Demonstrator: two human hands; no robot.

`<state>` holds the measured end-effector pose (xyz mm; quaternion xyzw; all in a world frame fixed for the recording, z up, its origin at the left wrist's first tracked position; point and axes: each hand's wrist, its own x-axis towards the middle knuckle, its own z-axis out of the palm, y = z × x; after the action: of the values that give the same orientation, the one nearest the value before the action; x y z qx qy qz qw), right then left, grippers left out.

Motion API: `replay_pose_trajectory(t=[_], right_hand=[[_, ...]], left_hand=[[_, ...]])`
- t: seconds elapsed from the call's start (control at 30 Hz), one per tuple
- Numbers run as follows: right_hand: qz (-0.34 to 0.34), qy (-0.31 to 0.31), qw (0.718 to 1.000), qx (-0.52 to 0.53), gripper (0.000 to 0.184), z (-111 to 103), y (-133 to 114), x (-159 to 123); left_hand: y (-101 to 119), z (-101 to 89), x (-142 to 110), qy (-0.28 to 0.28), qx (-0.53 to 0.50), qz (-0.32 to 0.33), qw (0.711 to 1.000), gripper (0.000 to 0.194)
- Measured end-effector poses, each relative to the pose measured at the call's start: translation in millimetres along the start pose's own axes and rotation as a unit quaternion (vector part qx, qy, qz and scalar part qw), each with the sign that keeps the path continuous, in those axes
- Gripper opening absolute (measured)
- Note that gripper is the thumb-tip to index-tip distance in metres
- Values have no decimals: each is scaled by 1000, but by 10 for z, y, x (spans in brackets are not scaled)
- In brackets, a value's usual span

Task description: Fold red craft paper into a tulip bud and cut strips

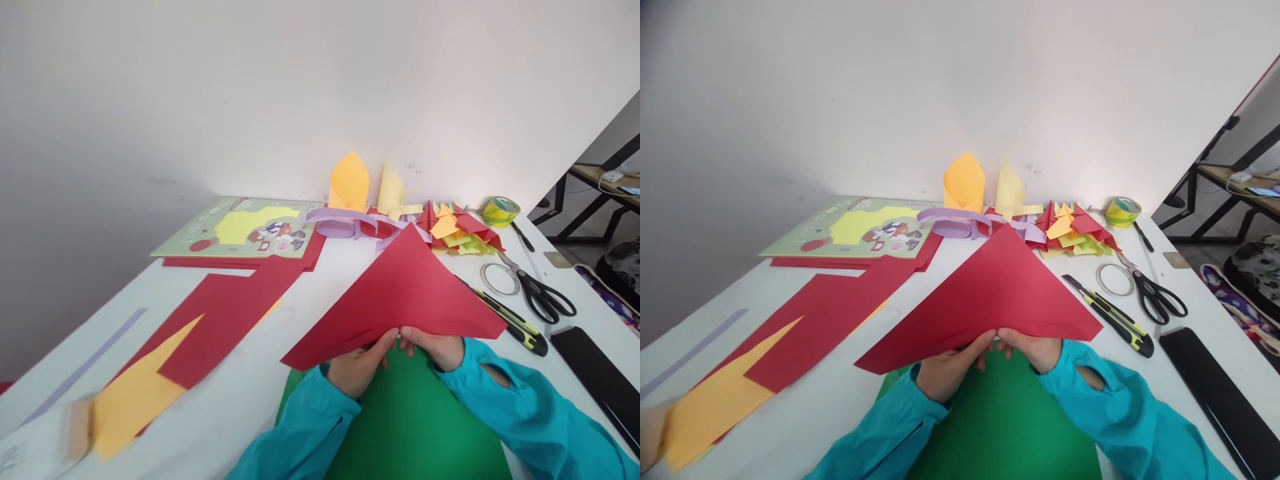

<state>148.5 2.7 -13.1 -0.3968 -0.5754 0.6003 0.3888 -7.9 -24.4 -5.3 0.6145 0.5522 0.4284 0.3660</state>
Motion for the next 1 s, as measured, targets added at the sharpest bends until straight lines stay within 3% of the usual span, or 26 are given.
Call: replay_pose_trajectory(t=[0.37,0.63,0.83,1.0], right_hand=[[26,18,999,4,37,-10,83,16],[27,45,998,17,37,-48,179,42],[19,60,998,29,36,-53,210,58],[43,86,993,71,39,-57,222,79]], left_hand=[[-37,21,26,-1,-126,-77,989,36],[-51,70,91,93,-328,-151,928,34],[-16,52,125,126,-375,-161,904,33],[-25,-33,192,167,-384,-199,886,44]])
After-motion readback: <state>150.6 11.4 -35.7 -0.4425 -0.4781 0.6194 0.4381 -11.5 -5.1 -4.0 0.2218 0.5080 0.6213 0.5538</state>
